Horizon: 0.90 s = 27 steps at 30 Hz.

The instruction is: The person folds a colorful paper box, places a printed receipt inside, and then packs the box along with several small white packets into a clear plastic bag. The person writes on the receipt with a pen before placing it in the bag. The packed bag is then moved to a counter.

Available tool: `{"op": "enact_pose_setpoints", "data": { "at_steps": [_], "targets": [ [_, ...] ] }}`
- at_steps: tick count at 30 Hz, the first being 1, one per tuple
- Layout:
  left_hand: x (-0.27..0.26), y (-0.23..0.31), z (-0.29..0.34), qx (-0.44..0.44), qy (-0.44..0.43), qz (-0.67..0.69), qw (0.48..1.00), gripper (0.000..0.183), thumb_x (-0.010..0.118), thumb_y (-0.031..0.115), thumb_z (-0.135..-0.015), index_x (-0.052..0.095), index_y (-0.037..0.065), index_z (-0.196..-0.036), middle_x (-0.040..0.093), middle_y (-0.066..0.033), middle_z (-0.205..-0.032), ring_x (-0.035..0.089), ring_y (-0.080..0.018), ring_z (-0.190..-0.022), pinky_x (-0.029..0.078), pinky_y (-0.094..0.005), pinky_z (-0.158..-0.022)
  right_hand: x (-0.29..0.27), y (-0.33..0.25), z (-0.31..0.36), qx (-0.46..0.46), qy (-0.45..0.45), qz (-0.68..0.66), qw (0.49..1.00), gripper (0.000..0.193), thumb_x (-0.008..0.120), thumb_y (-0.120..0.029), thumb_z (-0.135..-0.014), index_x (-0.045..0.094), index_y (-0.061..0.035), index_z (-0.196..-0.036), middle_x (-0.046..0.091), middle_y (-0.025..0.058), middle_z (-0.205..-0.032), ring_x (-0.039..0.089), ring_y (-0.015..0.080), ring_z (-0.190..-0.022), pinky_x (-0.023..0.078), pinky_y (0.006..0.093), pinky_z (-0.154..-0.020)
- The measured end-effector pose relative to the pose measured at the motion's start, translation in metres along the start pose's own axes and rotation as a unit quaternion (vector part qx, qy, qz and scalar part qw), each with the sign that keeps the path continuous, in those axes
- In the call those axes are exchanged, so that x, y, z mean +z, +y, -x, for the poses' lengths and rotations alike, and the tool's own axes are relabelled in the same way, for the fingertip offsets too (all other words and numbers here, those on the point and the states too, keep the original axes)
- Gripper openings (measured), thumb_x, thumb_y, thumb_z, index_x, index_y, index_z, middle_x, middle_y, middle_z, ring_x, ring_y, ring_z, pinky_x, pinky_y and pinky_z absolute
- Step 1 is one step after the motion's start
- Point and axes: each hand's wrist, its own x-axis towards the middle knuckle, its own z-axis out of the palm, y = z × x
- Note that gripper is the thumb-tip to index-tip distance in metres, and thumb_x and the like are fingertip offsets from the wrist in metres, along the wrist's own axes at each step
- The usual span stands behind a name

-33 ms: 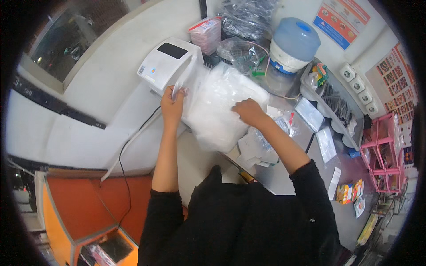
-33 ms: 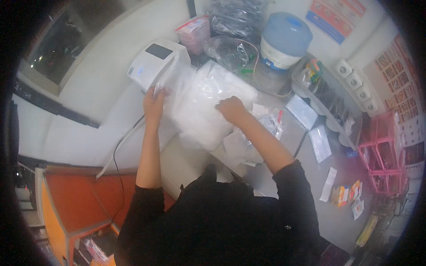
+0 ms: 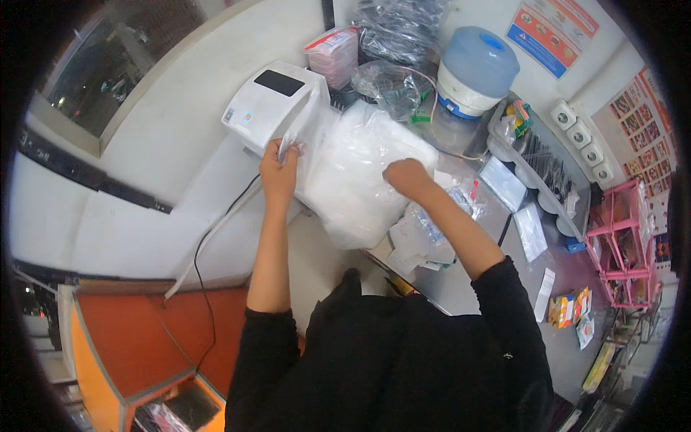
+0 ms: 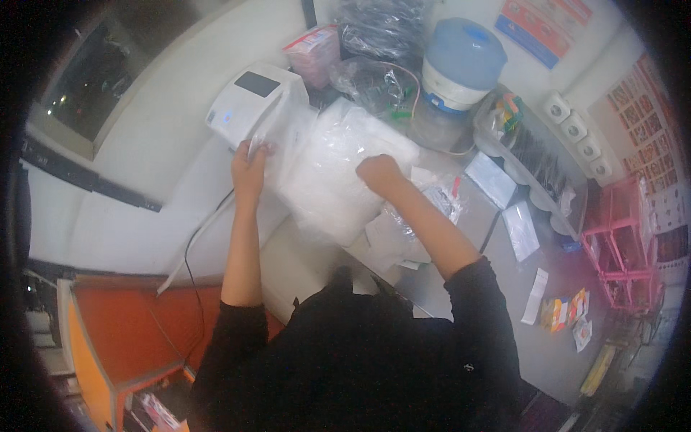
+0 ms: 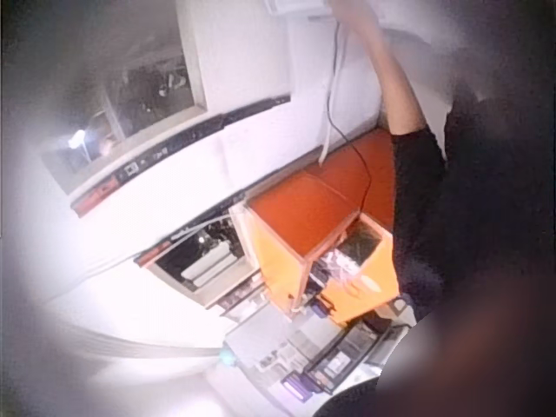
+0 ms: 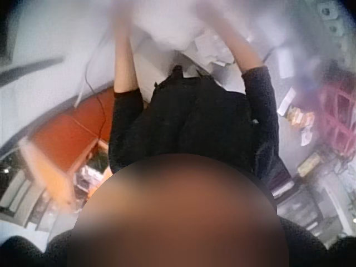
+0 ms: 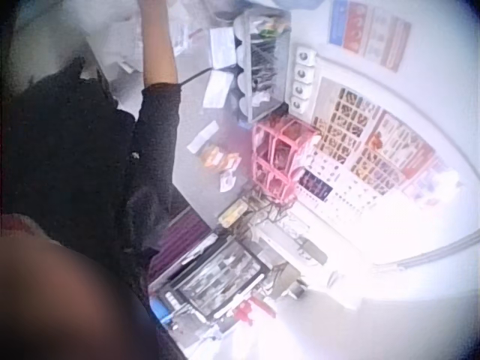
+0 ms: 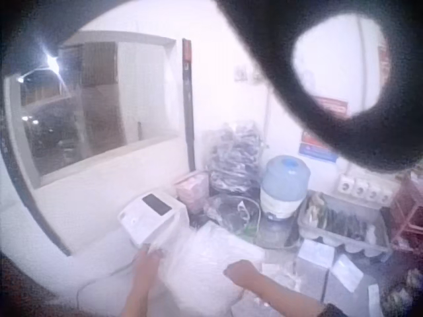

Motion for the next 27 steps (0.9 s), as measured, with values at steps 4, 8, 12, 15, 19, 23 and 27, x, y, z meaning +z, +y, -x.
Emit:
{"op": "enact_pose_setpoints", "data": {
  "at_steps": [4,8,12,15,19,23,27],
  "targets": [
    [-0.005,-0.007,-0.017,0.047,0.01,-0.006,0.999,0.014,0.055,0.011,-0.082,0.058,0.0,-0.091,0.064,-0.0124,-0.08,0.06,-0.0183,-0.075,0.045,-0.0284,-0.071,-0.014,0.017,-0.008,0.041,0.251,-0.114,0.961,0.01,0.058,-0.017,-0.073,0.062,-0.0075,-0.074,0.061,0.0126,-0.078,0.061,0.0317,-0.075,0.047,0.0435,-0.065],
    [-0.002,-0.003,-0.023,0.033,-0.024,0.003,0.999,0.013,0.055,0.009,-0.082,0.058,-0.001,-0.091,0.064,-0.0124,-0.081,0.06,-0.0186,-0.076,0.045,-0.0288,-0.072,-0.057,0.043,-0.002,0.126,0.265,-0.139,0.946,0.012,0.062,-0.014,-0.072,0.061,-0.0061,-0.081,0.062,0.0123,-0.077,0.061,0.0302,-0.074,0.046,0.0394,-0.064],
    [0.004,0.003,-0.015,0.055,-0.032,0.033,0.997,0.011,0.053,0.005,-0.083,0.057,0.0,-0.092,0.064,-0.0114,-0.082,0.06,-0.0164,-0.077,0.045,-0.0271,-0.072,-0.074,0.048,0.003,0.188,0.352,-0.168,0.901,0.012,0.059,-0.011,-0.074,0.063,-0.0067,-0.085,0.062,0.0152,-0.083,0.06,0.032,-0.078,0.047,0.0404,-0.069],
    [0.004,0.002,-0.014,0.05,-0.017,0.066,0.996,0.013,0.053,0.004,-0.083,0.058,0.0,-0.094,0.064,-0.0113,-0.085,0.06,-0.017,-0.079,0.045,-0.0277,-0.074,-0.059,0.034,0.002,0.16,0.297,-0.174,0.925,0.017,0.053,-0.011,-0.077,0.064,-0.009,-0.091,0.062,0.0175,-0.091,0.06,0.0346,-0.084,0.046,0.0429,-0.074],
    [0.017,-0.008,0.0,0.205,-0.087,-0.073,0.972,0.02,0.055,0.006,-0.08,0.058,0.002,-0.099,0.063,-0.0142,-0.099,0.06,-0.0283,-0.089,0.045,-0.0354,-0.081,-0.049,0.027,0.005,0.156,0.218,-0.162,0.95,0.019,0.052,-0.008,-0.078,0.064,-0.0097,-0.092,0.062,0.018,-0.092,0.06,0.0352,-0.086,0.047,0.0432,-0.075],
    [0.057,-0.021,0.051,0.213,-0.39,-0.137,0.885,0.032,0.057,0.012,-0.077,0.059,0.007,-0.109,0.059,-0.013,-0.11,0.054,-0.0286,-0.103,0.04,-0.0404,-0.091,-0.061,0.021,0.01,0.214,0.179,-0.103,0.955,0.025,0.052,-0.001,-0.073,0.063,-0.0077,-0.094,0.06,0.0158,-0.103,0.057,0.0335,-0.095,0.046,0.0411,-0.081],
    [0.072,-0.041,0.095,0.273,-0.365,-0.178,0.872,0.039,0.058,0.015,-0.076,0.054,0.008,-0.114,0.055,-0.0116,-0.116,0.049,-0.0274,-0.109,0.039,-0.0402,-0.091,-0.038,-0.007,-0.003,-0.028,0.248,-0.217,0.944,0.027,0.05,0.001,-0.071,0.064,-0.0061,-0.094,0.06,0.0154,-0.102,0.057,0.0318,-0.098,0.047,0.0404,-0.082]
  ]
}}
